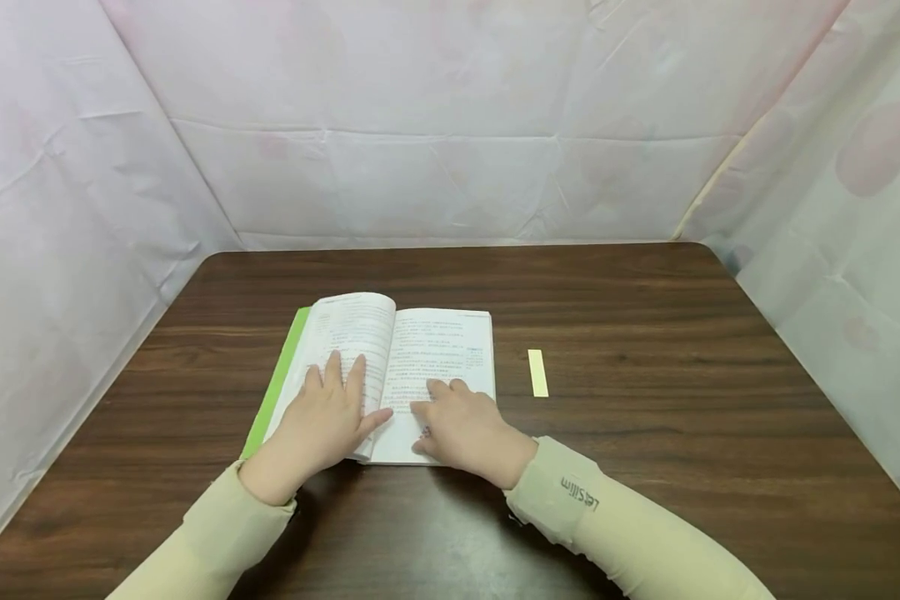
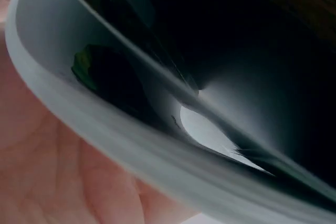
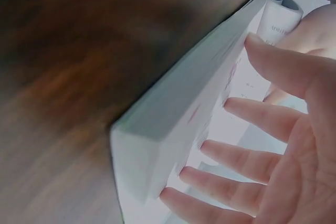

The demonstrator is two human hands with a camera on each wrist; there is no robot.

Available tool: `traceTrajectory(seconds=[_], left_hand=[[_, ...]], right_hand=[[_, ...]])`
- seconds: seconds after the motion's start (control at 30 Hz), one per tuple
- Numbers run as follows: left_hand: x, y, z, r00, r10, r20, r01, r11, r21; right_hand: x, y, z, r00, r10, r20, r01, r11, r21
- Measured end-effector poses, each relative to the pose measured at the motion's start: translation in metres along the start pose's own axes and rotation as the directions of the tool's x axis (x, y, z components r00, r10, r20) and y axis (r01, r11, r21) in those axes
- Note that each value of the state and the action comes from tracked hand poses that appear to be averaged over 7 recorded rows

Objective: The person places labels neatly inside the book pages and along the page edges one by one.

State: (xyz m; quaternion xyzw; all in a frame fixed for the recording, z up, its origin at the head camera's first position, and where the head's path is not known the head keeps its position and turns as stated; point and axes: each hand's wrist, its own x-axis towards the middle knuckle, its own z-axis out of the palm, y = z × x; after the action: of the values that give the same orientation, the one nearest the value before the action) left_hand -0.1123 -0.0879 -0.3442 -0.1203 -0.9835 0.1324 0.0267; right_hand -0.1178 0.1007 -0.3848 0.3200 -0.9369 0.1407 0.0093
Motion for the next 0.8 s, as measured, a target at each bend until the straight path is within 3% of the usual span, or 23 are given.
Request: traceTrajectory(seconds=[0.17, 0.53, 0.67, 0.8], left_hand=[[0.004, 0.001, 0.001, 0.992, -0.048, 0.121, 0.052, 0.998, -0.026], [0.005, 0.001, 0.002, 0.988, -0.042, 0.15, 0.036, 0.999, 0.04], [0.005, 0.002, 0.006, 0.986, -0.031, 0.164, 0.028, 0.999, 0.022], [0.006, 0.003, 0.01, 0.983, -0.025, 0.182, 0.027, 1.0, -0.007]], right_hand=[[-0.004, 0.006, -0.002, 1.0, 0.023, 0.017, -0.024, 0.999, 0.039], [-0.003, 0.01, 0.009, 0.998, -0.064, 0.021, 0.066, 0.996, -0.062], [-0.005, 0.014, 0.006, 0.997, -0.063, 0.035, 0.062, 0.998, 0.005], [-0.007, 0.023, 0.0, 0.999, -0.032, 0.042, 0.026, 0.989, 0.147]])
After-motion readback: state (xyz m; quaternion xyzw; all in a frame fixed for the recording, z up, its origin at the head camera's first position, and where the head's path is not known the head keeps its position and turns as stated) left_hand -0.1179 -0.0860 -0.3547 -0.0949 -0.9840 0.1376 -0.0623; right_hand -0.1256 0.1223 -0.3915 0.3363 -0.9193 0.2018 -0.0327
